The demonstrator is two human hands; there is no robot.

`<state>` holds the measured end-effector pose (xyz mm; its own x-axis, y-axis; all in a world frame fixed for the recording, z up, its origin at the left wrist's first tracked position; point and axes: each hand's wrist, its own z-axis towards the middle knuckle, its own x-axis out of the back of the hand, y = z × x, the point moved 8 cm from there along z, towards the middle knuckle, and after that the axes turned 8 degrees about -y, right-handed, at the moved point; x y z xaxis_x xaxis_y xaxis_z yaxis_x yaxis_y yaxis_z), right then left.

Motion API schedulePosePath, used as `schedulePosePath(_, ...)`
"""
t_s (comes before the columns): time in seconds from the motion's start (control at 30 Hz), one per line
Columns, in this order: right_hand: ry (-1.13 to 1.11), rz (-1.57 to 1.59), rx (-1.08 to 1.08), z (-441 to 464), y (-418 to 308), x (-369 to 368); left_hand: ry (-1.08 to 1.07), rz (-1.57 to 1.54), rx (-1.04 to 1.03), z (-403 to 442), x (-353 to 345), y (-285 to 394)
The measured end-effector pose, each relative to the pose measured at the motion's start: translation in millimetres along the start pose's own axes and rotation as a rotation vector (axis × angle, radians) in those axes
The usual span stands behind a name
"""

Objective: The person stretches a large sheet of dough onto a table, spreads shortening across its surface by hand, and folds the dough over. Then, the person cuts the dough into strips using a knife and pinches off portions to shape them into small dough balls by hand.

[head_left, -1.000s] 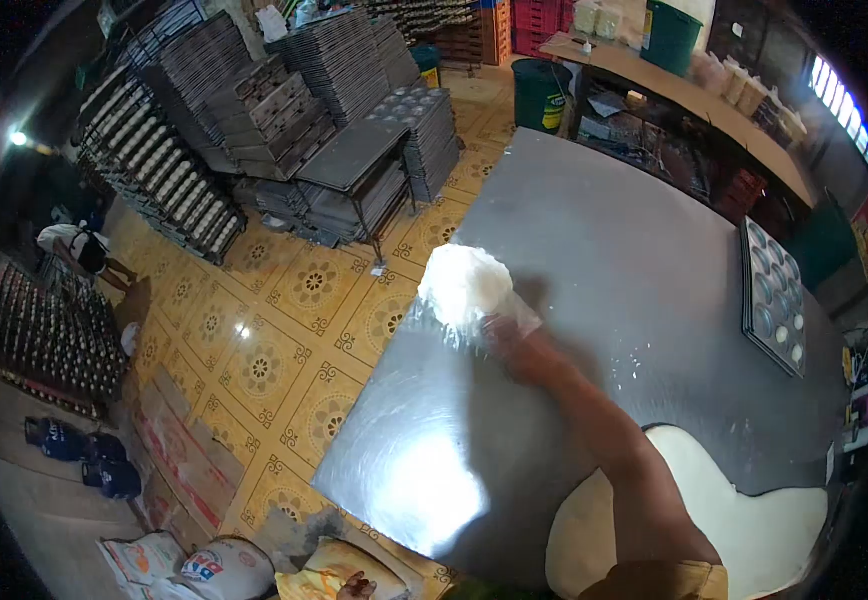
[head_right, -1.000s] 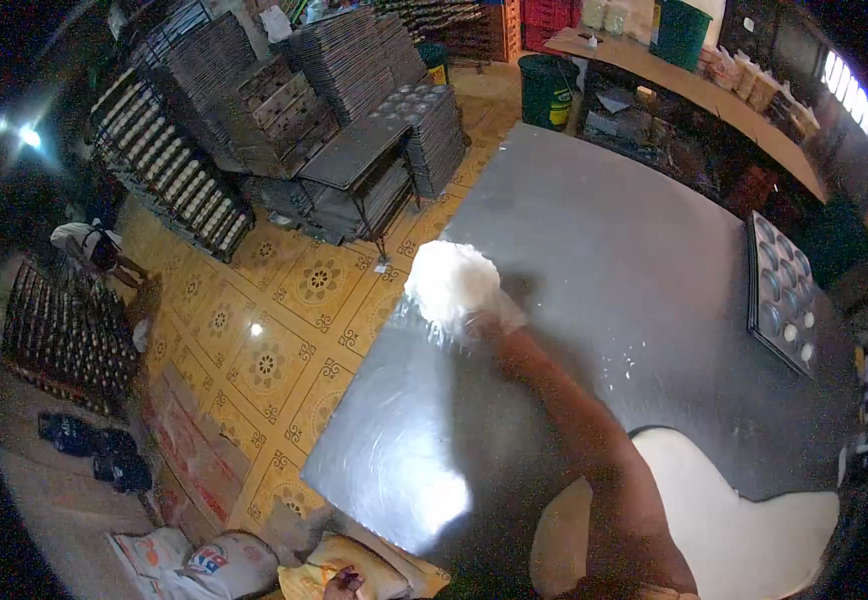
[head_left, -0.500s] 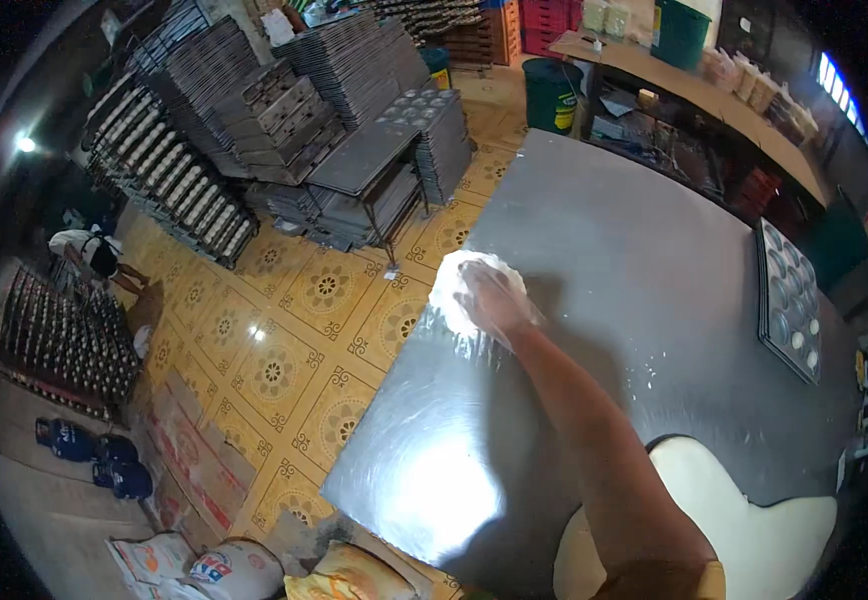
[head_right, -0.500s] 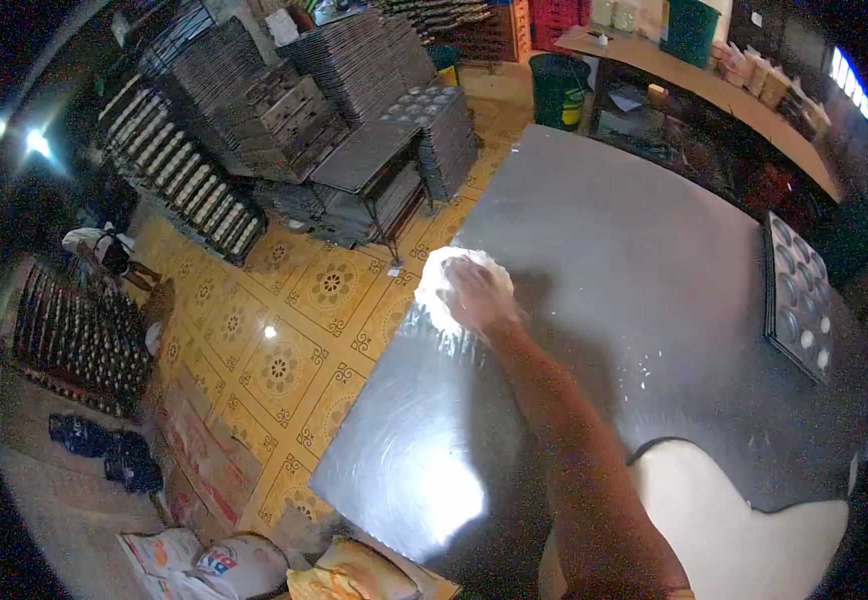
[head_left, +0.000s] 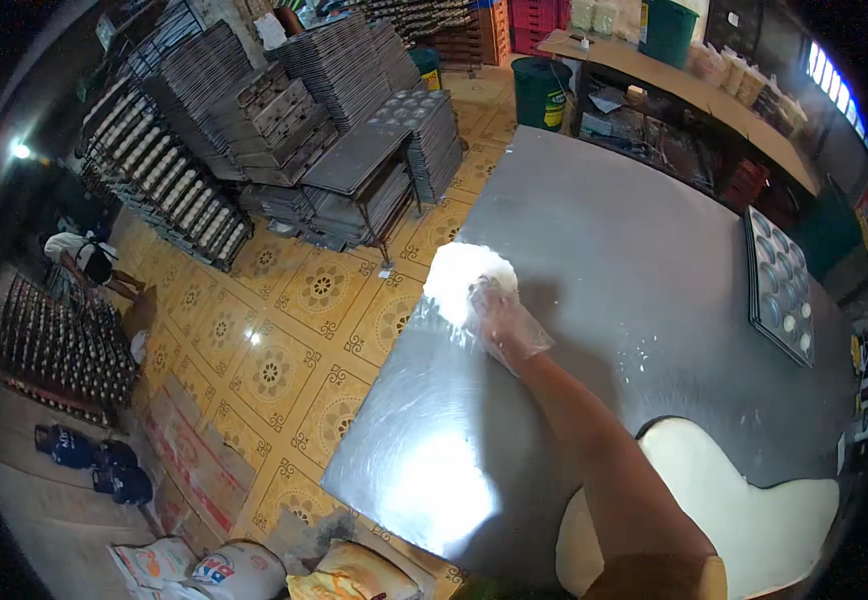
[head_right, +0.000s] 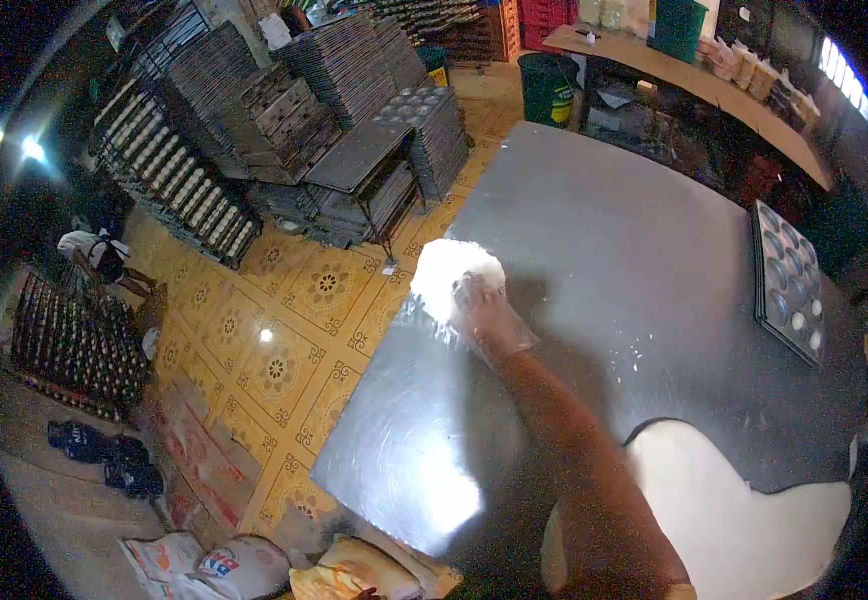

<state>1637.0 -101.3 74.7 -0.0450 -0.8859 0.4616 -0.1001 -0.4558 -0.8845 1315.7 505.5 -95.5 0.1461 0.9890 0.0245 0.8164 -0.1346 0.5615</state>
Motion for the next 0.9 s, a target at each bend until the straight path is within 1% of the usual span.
schedulePosePath(0.07, -0.042, -0.299, -0.177, -16, -4, -1, 0.025, 0.036, -0.012, -8, 5, 0)
schedulePosePath(0.13, -0.074, -0.605, -0.342, -20, -23, 5, 0.046, 0.068, -0.035, -13, 8, 4)
schedulePosePath(0.17, -0.071, -0.607, -0.331, -12, -2, -2, 0.057, 0.083, -0.049, -14, 8, 6)
schedulePosePath(0.3, 0.051, -0.502, 0.048, 28, 47, -30, 0.098, 0.160, -0.074, -28, 12, 1)
schedulePosePath(0.37, 0.129, -0.447, 0.220, 30, 72, -38, 0.104, 0.217, -0.089, -38, 12, 1)
schedulePosePath(0.4, 0.144, -0.453, 0.215, 14, 47, -26, 0.100, 0.246, -0.102, -39, 10, 4)
schedulePosePath(0.47, -0.205, -0.962, -0.064, -21, 26, -40, 0.060, 0.327, -0.106, -41, 4, 2)
schedulePosePath(0.53, -0.137, -0.776, -0.072, -62, 32, -35, -0.032, 0.446, -0.076, -44, -9, -11)
schedulePosePath(0.57, -0.124, -0.785, -0.135, -103, 55, -19, -0.079, 0.497, -0.067, -44, -20, -23)
schedulePosePath(0.63, 0.255, -0.493, 0.311, -189, 47, 17, -0.142, 0.567, -0.059, -51, -34, -48)
schedulePosePath(0.7, 0.229, -0.171, 0.010, -276, 76, 61, -0.167, 0.616, -0.069, -65, -36, -68)
schedulePosePath(0.73, 0.234, -0.183, 0.005, -311, 60, 80, -0.177, 0.635, -0.081, -72, -39, -80)
schedulePosePath(0.8, 0.235, -0.322, -0.366, -363, 48, 126, -0.189, 0.666, -0.113, -81, -51, -100)
schedulePosePath(0.87, 0.254, -0.400, -0.533, -405, 17, 150, -0.194, 0.702, -0.144, -89, -58, -115)
schedulePosePath(0.9, 0.259, -0.403, -0.530, -411, 40, 145, -0.191, 0.720, -0.159, -94, -60, -123)
